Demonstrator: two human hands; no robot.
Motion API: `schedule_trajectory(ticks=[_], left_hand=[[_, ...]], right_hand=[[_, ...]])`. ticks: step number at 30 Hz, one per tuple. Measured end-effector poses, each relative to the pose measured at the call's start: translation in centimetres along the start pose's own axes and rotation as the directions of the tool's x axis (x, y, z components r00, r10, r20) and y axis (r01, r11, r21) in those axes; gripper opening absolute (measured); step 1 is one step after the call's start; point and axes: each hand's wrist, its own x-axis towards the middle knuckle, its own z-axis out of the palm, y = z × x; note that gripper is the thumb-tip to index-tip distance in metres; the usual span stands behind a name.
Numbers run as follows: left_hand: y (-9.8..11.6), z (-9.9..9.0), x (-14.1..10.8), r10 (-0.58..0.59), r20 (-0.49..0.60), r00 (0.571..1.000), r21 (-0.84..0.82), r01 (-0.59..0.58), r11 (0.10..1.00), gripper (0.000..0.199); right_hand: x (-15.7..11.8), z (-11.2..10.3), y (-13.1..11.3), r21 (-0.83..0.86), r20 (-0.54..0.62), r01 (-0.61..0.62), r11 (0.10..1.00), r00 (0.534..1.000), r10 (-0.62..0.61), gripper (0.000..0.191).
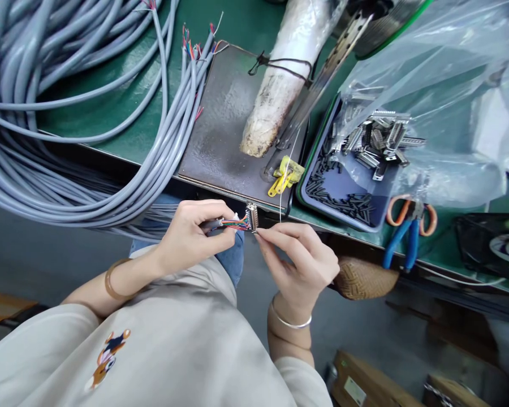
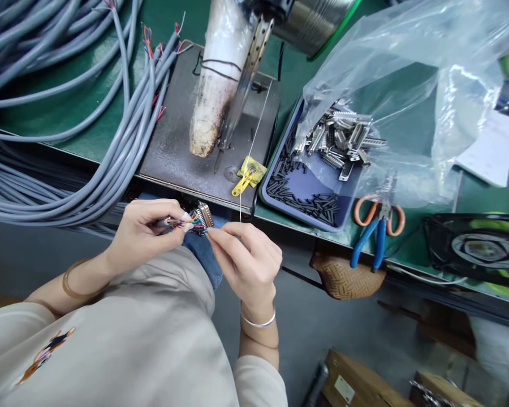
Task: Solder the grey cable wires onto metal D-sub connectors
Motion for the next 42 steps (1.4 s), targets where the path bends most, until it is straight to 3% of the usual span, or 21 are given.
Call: schedule_trajectory(ticks=[7, 11, 14, 16, 19, 22, 24, 27, 31, 35, 40, 42], left_hand=[[0.0, -0.1, -0.2, -0.022, 0.039, 0.999, -0.024, 0.023, 0.999, 0.012], [-0.4, -0.1, -0.2, -0.175, 0.106, 0.979, -0.120, 0.187, 0.975, 0.010], [-0.8, -0.3, 0.0, -0.298, 0.174, 0.938, -0.231, 0.333, 0.914, 0.017], [-1.0, -0.6, 0.1, -0.347, 0.200, 0.917, -0.290, 0.393, 0.873, 0.019], [-1.2, -1.0, 0.2, -0.394, 0.222, 0.892, -0.342, 0.450, 0.825, 0.019], [-1.4, -1.0, 0.4, -0.414, 0.228, 0.881, -0.394, 0.472, 0.789, 0.020], [-1.5, -0.9, 0.6, -0.417, 0.209, 0.885, -0.422, 0.466, 0.778, 0.022], [-1.6, -0.6, 0.9, -0.415, 0.177, 0.892, -0.445, 0.449, 0.775, 0.021], [-1.8, -0.3, 1.4, -0.411, 0.156, 0.898, -0.435, 0.436, 0.788, 0.018], [-1.8, -0.2, 1.9, -0.406, 0.123, 0.906, -0.383, 0.420, 0.823, 0.019], [-1.5, 0.0, 2.8, -0.371, 0.073, 0.926, -0.315, 0.375, 0.872, 0.021], [-1.4, 0.1, 3.2, -0.348, 0.058, 0.936, -0.301, 0.349, 0.888, 0.021]], right_hand=[[0.2, 0.2, 0.4, -0.072, 0.070, 0.130, 0.989, 0.990, -0.125, 0.019], [0.8, 0.1, 0.1, -0.076, 0.155, 0.158, 0.985, 0.977, -0.145, 0.013], [1.0, -0.1, -0.1, -0.006, 0.178, 0.100, 0.995, 0.979, -0.097, 0.011], [0.9, -0.3, -0.3, 0.019, 0.120, 0.021, 1.000, 0.993, -0.023, 0.013], [0.3, -0.2, -0.7, 0.031, -0.108, -0.114, 0.993, 0.987, 0.117, 0.014], [0.0, 0.2, -1.2, 0.140, -0.399, -0.191, 0.971, 0.887, 0.232, 0.018], [0.0, 0.8, -1.5, 0.239, -0.468, -0.203, 0.949, 0.833, 0.296, 0.031], [-0.2, 1.5, -1.4, 0.259, -0.348, -0.287, 0.922, 0.863, 0.366, 0.035], [-0.8, 1.8, -0.8, 0.176, -0.171, -0.385, 0.906, 0.894, 0.413, 0.007], [-0.6, 1.6, -0.7, 0.253, -0.144, -0.404, 0.879, 0.883, 0.447, 0.008], [0.1, 1.0, -0.6, 0.271, -0.015, -0.388, 0.881, 0.913, 0.407, 0.024], [0.2, 1.1, -0.3, 0.238, -0.068, -0.374, 0.897, 0.914, 0.399, 0.017]])
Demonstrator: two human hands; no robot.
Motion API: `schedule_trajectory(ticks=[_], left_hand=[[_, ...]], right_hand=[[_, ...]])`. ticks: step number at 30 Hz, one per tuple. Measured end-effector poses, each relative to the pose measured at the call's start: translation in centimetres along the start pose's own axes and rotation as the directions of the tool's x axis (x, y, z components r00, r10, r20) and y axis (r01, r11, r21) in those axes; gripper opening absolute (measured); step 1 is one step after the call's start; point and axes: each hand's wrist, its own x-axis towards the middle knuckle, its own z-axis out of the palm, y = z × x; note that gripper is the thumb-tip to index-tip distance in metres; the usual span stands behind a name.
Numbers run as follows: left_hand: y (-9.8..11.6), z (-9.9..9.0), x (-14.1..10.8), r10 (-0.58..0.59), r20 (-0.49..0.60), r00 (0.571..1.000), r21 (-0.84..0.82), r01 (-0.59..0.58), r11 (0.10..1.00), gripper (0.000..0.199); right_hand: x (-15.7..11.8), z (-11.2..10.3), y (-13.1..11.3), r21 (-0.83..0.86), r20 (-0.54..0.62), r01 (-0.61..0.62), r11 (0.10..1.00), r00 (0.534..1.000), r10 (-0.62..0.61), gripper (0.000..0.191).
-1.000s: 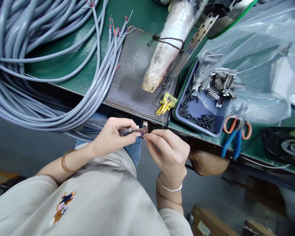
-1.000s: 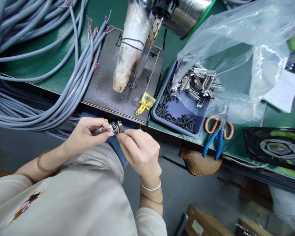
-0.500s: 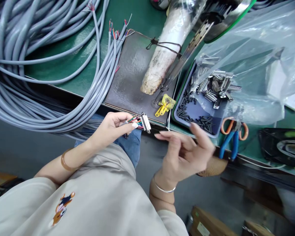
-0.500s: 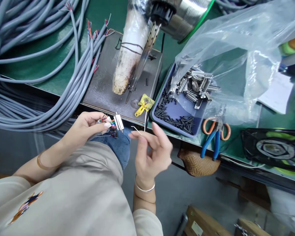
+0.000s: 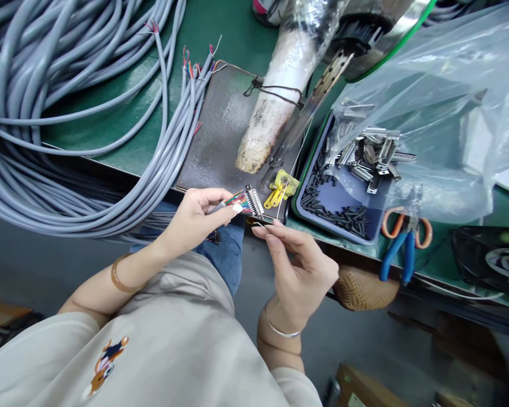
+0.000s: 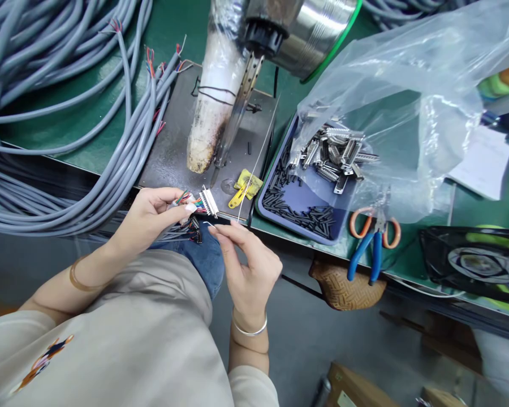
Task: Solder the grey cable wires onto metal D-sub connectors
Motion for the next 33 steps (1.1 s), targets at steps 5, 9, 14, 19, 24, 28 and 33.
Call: schedule_trajectory(ticks=[5, 9, 14, 19, 24, 28, 33], left_hand=[[0.2, 0.2, 0.7, 0.059, -0.020, 0.998, 0.028, -0.058, 0.998, 0.020], [0.5, 0.4, 1.4, 0.093, -0.064, 0.994, 0.038, -0.090, 0.995, 0.017], [1.0, 0.6, 1.9, 0.118, -0.102, 0.988, 0.085, -0.110, 0.990, 0.019], [1.6, 0.7, 2.0, 0.108, -0.120, 0.987, 0.096, -0.097, 0.991, 0.016], [2.2, 0.8, 1.9, 0.101, -0.117, 0.988, 0.113, -0.088, 0.990, 0.018], [2.4, 0.7, 1.8, 0.095, -0.113, 0.989, 0.131, -0.080, 0.988, 0.019], [2.0, 0.5, 1.8, 0.080, -0.096, 0.992, 0.140, -0.066, 0.988, 0.016]], right_hand=[[1.2, 1.5, 0.8, -0.027, -0.177, 0.086, 0.996, 0.980, -0.089, 0.012], [2.6, 2.9, 1.2, -0.054, -0.127, 0.203, 0.978, 0.970, -0.208, 0.010], [3.6, 3.3, 1.3, -0.108, -0.157, 0.260, 0.960, 0.949, -0.275, 0.014], [4.0, 3.2, 1.2, -0.112, -0.156, 0.269, 0.957, 0.946, -0.284, 0.014], [4.2, 3.1, 0.7, -0.112, -0.164, 0.274, 0.955, 0.943, -0.290, 0.018], [4.2, 3.0, 0.5, -0.107, -0.171, 0.271, 0.957, 0.943, -0.286, 0.018], [3.8, 2.9, 0.8, -0.101, -0.148, 0.267, 0.958, 0.949, -0.280, 0.019]])
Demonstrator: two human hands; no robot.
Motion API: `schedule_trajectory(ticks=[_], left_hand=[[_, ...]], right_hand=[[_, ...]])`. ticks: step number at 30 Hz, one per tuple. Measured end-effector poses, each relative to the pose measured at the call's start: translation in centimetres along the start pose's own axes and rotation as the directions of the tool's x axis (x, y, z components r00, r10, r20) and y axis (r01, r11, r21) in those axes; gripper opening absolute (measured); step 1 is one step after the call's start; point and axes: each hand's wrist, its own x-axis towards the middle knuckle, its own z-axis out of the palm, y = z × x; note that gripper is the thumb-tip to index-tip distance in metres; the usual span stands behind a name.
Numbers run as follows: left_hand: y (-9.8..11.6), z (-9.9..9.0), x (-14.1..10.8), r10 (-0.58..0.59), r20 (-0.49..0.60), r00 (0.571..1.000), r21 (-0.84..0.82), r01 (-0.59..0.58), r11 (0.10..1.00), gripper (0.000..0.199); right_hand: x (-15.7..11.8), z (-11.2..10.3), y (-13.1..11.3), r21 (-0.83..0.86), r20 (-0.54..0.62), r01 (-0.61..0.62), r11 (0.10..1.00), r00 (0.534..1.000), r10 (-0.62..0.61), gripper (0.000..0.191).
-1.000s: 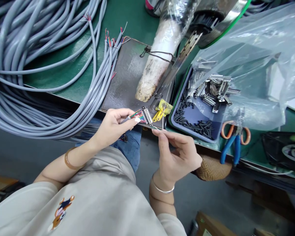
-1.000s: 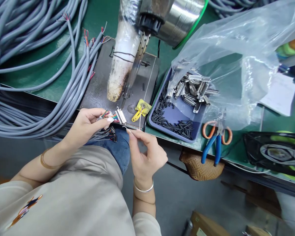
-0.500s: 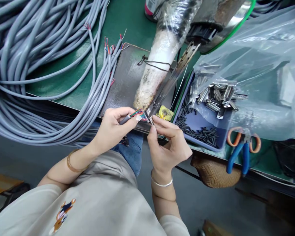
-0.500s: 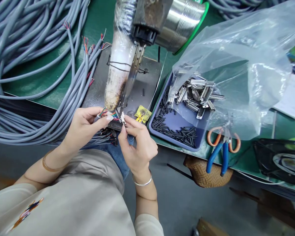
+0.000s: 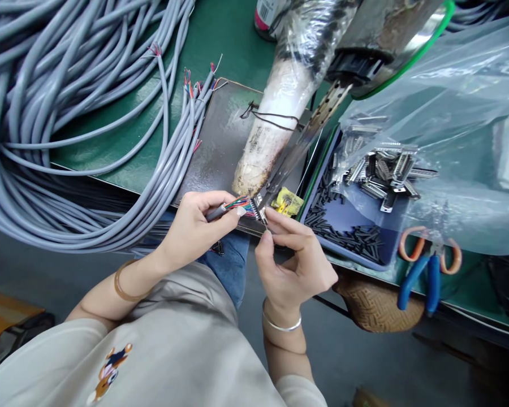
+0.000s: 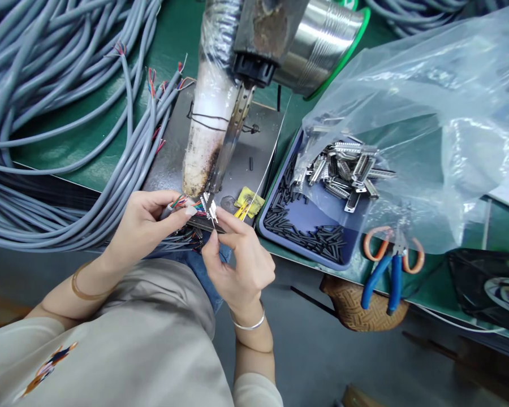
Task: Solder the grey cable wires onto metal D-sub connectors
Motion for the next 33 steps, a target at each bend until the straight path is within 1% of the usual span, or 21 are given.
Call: schedule_trajectory(ticks=[7, 10, 15, 17, 19, 21, 22, 23, 25, 26, 27, 28, 29, 30, 31, 32, 33], left_hand=[[-0.3, 0.0, 0.0, -0.026, 0.032, 0.999, -0.010, 0.027, 1.000, 0.014], [-0.5, -0.2, -0.3, -0.035, 0.060, 0.998, -0.016, 0.036, 0.999, 0.016], [-1.1, -0.5, -1.3, -0.106, 0.174, 0.979, -0.067, 0.119, 0.991, 0.017], [-1.5, -0.6, -1.8, -0.106, 0.228, 0.968, -0.105, 0.133, 0.985, 0.018], [-1.8, -0.8, -2.3, -0.093, 0.283, 0.955, -0.115, 0.130, 0.985, 0.018], [-2.2, -1.0, -2.8, -0.080, 0.347, 0.934, -0.067, 0.109, 0.992, 0.016], [-2.4, -1.1, -3.0, -0.069, 0.375, 0.925, -0.029, 0.086, 0.996, 0.015], [-2.6, -1.1, -3.2, -0.051, 0.392, 0.919, 0.012, 0.050, 0.999, 0.013], [-2.9, -1.2, -3.7, 0.023, 0.376, 0.926, 0.084, -0.059, 0.995, 0.009], [-3.0, -1.2, -4.0, 0.083, 0.347, 0.934, 0.113, -0.130, 0.985, 0.007], [-3.1, -1.1, -4.3, 0.151, 0.319, 0.935, 0.145, -0.206, 0.968, 0.006], [-3.2, -1.1, -4.5, 0.224, 0.301, 0.927, 0.180, -0.286, 0.941, 0.007], [-3.4, -1.0, -4.8, 0.296, 0.295, 0.909, 0.218, -0.365, 0.905, 0.010], [-3.5, -1.0, -5.1, 0.360, 0.302, 0.883, 0.261, -0.439, 0.860, 0.014], [-3.6, -0.9, -5.3, 0.414, 0.314, 0.854, 0.305, -0.504, 0.808, 0.017], [-3.7, -0.8, -5.5, 0.459, 0.322, 0.828, 0.346, -0.554, 0.757, 0.018], [-3.8, -0.7, -5.6, 0.498, 0.320, 0.806, 0.374, -0.590, 0.715, 0.018]], right_hand=[[-0.3, -0.3, 0.3, -0.005, 0.022, 0.005, 1.000, 1.000, -0.005, 0.019], [-0.5, -0.4, 0.3, 0.021, 0.030, -0.011, 1.000, 0.999, 0.010, 0.018], [-1.0, -1.1, 0.1, 0.061, 0.052, -0.074, 0.995, 0.996, 0.071, 0.016], [-1.2, -1.4, -0.1, 0.069, 0.042, -0.124, 0.990, 0.992, 0.121, 0.015], [-1.2, -1.6, -0.3, 0.095, -0.008, -0.202, 0.975, 0.979, 0.203, 0.012], [-1.2, -1.9, -0.6, 0.150, -0.104, -0.250, 0.957, 0.958, 0.266, 0.008], [-1.1, -2.0, -0.7, 0.180, -0.177, -0.234, 0.955, 0.948, 0.266, 0.006], [-1.0, -2.2, -0.9, 0.202, -0.269, -0.193, 0.960, 0.932, 0.244, 0.004], [-0.9, -2.8, -1.4, 0.197, -0.435, -0.083, 0.977, 0.886, 0.163, 0.008], [-0.8, -3.2, -1.6, 0.174, -0.456, -0.064, 0.983, 0.879, 0.138, 0.013], [-0.9, -3.6, -1.8, 0.146, -0.411, -0.079, 0.986, 0.902, 0.133, 0.018], [-0.9, -3.9, -1.9, 0.110, -0.290, -0.124, 0.986, 0.945, 0.152, 0.021], [-1.0, -4.2, -2.1, 0.063, -0.113, -0.177, 0.982, 0.977, 0.183, 0.022], [-1.1, -4.4, -2.1, 0.009, 0.071, -0.213, 0.977, 0.975, 0.212, 0.021], [-1.2, -4.5, -2.1, -0.041, 0.208, -0.228, 0.973, 0.951, 0.231, 0.019], [-1.2, -4.4, -2.1, -0.073, 0.283, -0.226, 0.971, 0.929, 0.237, 0.016], [-1.3, -4.3, -2.1, -0.090, 0.308, -0.230, 0.969, 0.919, 0.246, 0.012]])
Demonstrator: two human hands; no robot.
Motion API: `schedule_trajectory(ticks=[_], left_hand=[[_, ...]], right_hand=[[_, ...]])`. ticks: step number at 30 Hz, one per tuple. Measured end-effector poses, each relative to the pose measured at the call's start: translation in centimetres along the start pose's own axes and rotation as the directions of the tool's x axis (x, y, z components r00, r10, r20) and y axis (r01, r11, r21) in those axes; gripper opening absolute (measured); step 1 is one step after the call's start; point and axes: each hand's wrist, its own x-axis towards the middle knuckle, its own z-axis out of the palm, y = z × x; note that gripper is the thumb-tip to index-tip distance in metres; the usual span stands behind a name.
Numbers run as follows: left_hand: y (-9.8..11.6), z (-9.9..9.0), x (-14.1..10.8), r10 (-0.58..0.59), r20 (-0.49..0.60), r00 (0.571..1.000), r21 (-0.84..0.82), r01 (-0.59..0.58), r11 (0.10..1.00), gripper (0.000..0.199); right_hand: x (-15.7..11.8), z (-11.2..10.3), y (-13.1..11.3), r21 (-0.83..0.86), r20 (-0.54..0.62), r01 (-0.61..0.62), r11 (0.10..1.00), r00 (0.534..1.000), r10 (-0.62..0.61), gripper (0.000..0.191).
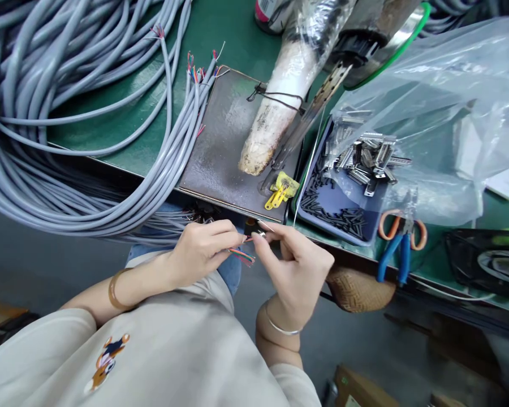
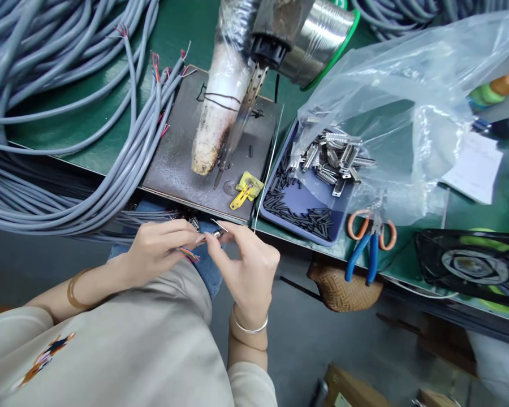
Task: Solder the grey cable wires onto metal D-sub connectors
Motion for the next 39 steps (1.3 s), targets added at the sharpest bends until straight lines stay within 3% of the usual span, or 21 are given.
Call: schedule_trajectory(ticks=[2, 5, 9, 13, 19, 28, 39], left_hand=[[0.1, 0.2, -0.1, 0.022, -0.064, 0.998, 0.018, -0.021, 1.000, 0.014], [0.3, 0.2, 0.0, -0.134, -0.144, 0.981, -0.118, 0.117, 0.986, 0.012], [0.5, 0.1, 0.3, -0.402, -0.038, 0.915, -0.344, 0.366, 0.865, 0.021], [0.6, 0.0, 0.4, -0.534, 0.063, 0.843, -0.511, 0.487, 0.709, 0.024], [0.4, 0.0, 0.5, -0.575, 0.120, 0.809, -0.641, 0.506, 0.578, 0.025], [0.0, -0.1, 0.5, -0.595, 0.153, 0.789, -0.686, 0.518, 0.511, 0.026], [-0.3, -0.6, 0.7, -0.629, 0.195, 0.752, -0.711, 0.551, 0.438, 0.027]], right_hand=[[-0.1, 0.5, 0.1, 0.033, -0.035, -0.039, 0.999, 0.999, 0.040, 0.008], [-0.4, 1.3, 0.4, 0.166, -0.083, -0.159, 0.973, 0.981, 0.175, 0.015], [-1.0, 1.8, 1.1, 0.338, -0.104, -0.264, 0.904, 0.944, 0.314, 0.022], [-1.0, 2.3, 1.9, 0.504, -0.045, -0.324, 0.800, 0.916, 0.400, 0.020], [-0.7, 2.8, 1.8, 0.602, 0.001, -0.355, 0.715, 0.896, 0.444, 0.019], [-0.8, 2.7, 1.5, 0.465, -0.047, -0.326, 0.823, 0.920, 0.390, 0.023], [-1.2, 2.8, 1.4, 0.365, -0.087, -0.284, 0.887, 0.938, 0.336, 0.025]])
